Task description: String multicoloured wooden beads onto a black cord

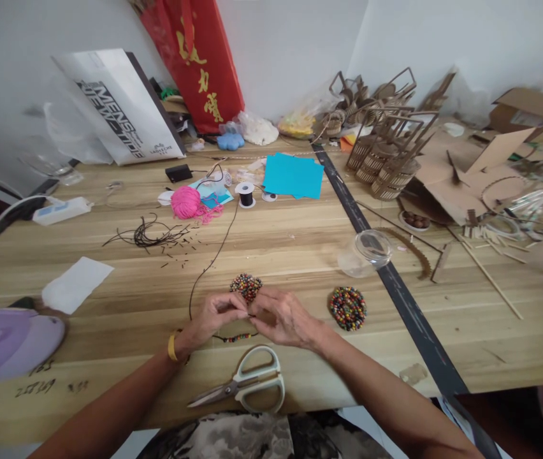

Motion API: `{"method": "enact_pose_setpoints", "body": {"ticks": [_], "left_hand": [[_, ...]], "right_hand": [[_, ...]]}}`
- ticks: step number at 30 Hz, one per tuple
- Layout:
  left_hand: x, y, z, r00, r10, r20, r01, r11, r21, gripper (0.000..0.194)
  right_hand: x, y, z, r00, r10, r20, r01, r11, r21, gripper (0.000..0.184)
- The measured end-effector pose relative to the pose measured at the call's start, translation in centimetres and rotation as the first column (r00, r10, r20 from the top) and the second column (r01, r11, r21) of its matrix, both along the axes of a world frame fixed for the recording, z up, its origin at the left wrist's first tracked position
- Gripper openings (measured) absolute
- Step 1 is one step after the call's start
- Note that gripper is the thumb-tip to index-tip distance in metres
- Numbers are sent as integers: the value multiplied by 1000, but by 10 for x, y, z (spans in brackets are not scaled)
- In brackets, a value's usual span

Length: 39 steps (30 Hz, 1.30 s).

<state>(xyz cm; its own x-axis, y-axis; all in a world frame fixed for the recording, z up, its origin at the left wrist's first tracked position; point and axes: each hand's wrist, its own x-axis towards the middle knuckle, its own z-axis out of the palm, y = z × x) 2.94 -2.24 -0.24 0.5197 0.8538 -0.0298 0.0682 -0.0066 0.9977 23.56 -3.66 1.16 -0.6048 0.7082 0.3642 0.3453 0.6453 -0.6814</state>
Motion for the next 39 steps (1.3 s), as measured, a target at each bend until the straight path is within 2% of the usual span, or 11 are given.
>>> {"method": "enact_pose_setpoints", "body": {"ticks": [4,8,12,16,21,25,31,35,39], "left_hand": [[0,0,2,998,32,-50,-30,999,37,22],[1,-1,7,998,33,-58,-31,999,25,23],[1,-1,7,999,27,-46,-26,1000,18,23],[0,-1,4,999,14,-34,-14,1000,5,24],[0,-1,4,998,15,-53,-13,999,38,23],[2,-2,7,997,3,-82,4,996,91,21],[5,-3,9,989,-10,-150,39,981,191,20],[7,-4,8,984,-7,-180,49,972,229,21],[4,-8,16,965,66,-252,25,939,342,20]], "right_hand": [[9,3,6,974,46,224,-42,999,-22,7],[16,5,10,954,97,283,-72,993,-99,12],[14,3,11,980,68,189,-22,972,-233,16],[4,-2,6,999,24,-49,-44,889,-455,9],[-2,-4,0,990,-74,-117,-1,842,-539,4],[0,-3,2,990,-89,-107,18,844,-536,7],[2,-2,7,999,-32,-16,23,924,-383,6],[2,0,9,1000,-4,1,4,948,-318,7],[6,4,8,996,82,41,-64,946,-319,10]]}}
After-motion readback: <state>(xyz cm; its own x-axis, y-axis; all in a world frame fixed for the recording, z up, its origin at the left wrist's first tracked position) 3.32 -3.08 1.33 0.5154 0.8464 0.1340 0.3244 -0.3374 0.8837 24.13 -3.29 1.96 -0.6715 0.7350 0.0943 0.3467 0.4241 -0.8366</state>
